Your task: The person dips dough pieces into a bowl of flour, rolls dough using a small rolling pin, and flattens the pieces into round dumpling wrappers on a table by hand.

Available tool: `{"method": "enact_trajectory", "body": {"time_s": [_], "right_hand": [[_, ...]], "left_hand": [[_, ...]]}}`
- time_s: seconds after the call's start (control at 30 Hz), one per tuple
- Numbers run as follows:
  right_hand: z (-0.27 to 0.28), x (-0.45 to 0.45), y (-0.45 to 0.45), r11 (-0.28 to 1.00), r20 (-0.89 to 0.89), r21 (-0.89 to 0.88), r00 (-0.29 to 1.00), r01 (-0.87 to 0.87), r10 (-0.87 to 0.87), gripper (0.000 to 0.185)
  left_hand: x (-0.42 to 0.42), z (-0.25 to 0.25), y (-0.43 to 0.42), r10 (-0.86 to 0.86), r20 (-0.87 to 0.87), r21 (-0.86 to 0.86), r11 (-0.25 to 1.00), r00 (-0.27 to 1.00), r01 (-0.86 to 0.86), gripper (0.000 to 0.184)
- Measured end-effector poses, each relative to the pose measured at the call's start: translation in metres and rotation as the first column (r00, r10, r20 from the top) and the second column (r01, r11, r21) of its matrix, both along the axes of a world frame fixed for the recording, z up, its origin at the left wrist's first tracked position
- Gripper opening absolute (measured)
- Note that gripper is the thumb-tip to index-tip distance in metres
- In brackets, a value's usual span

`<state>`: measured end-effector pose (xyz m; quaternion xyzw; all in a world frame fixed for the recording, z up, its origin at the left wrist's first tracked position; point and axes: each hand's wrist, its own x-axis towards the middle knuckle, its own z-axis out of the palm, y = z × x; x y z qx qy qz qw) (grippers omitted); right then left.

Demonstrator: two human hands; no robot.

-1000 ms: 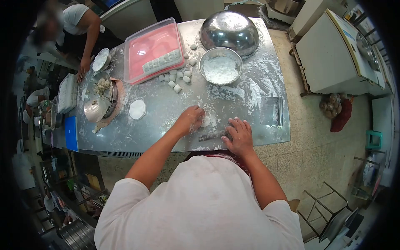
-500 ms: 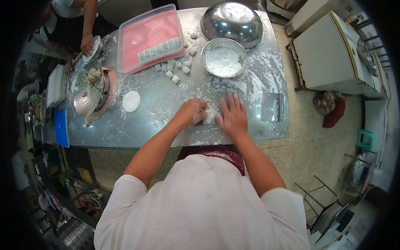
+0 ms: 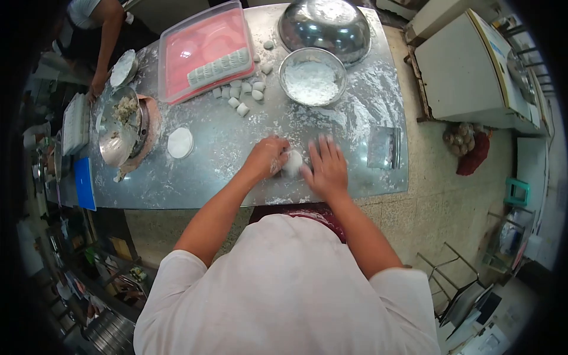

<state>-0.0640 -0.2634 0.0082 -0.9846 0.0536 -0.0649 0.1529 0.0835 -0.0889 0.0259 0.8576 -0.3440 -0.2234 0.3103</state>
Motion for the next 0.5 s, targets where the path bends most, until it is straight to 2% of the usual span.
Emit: {"method": "enact_trajectory", "body": {"time_s": [0.07, 0.13, 0.17, 0.23, 0.27, 0.33, 0.37, 0.43, 0.47, 0.5], "right_hand": [[0.000, -0.016, -0.001, 0.999, -0.027, 0.022, 0.999, -0.038, 0.039, 0.069], [0.006, -0.018, 0.000, 0.998, -0.032, -0.029, 0.998, -0.047, 0.046, 0.073], [0.001, 0.004, -0.002, 0.999, -0.021, -0.034, 1.000, -0.022, 0.022, 0.072], [0.015, 0.062, -0.004, 0.995, -0.025, -0.047, 0.995, 0.092, -0.093, 0.071], [0.013, 0.073, -0.006, 0.994, -0.018, -0.044, 0.994, 0.104, -0.105, 0.071], [0.013, 0.091, -0.010, 0.987, 0.028, -0.039, 0.988, 0.156, -0.155, 0.070], [0.012, 0.083, -0.010, 0.988, 0.040, -0.047, 0.988, 0.150, -0.148, 0.070], [0.003, 0.035, -0.002, 0.999, 0.052, -0.006, 0.997, 0.051, -0.051, 0.071], [0.003, 0.006, 0.002, 0.999, 0.049, -0.005, 0.998, 0.036, -0.036, 0.071], [0.004, -0.022, 0.005, 1.000, 0.009, 0.002, 1.000, 0.005, -0.005, 0.070]], "left_hand": [[-0.002, 0.004, 0.004, 0.005, -0.056, 0.021, 1.000, 0.998, -0.004, 0.027], [-0.008, 0.005, 0.010, 0.074, -0.249, 0.002, 0.997, 0.966, -0.075, 0.028], [-0.011, 0.004, 0.008, 0.054, -0.265, 0.012, 0.999, 0.963, -0.053, 0.028], [-0.006, 0.004, 0.002, 0.140, -0.094, 0.006, 0.990, 0.986, -0.140, 0.028], [-0.003, 0.003, -0.001, 0.129, -0.087, 0.008, 0.992, 0.988, -0.128, 0.028], [0.005, 0.002, -0.008, 0.132, 0.060, -0.091, 0.988, 0.989, -0.127, 0.027], [0.007, 0.001, -0.009, 0.139, 0.069, -0.102, 0.986, 0.988, -0.132, 0.027], [0.006, 0.002, -0.005, -0.018, 0.097, 0.005, 1.000, 0.995, 0.018, 0.026], [0.000, 0.002, -0.001, -0.003, 0.094, 0.006, 1.000, 0.996, 0.003, 0.026], [-0.004, 0.003, 0.002, 0.023, -0.007, 0.004, 1.000, 1.000, -0.023, 0.022]]}}
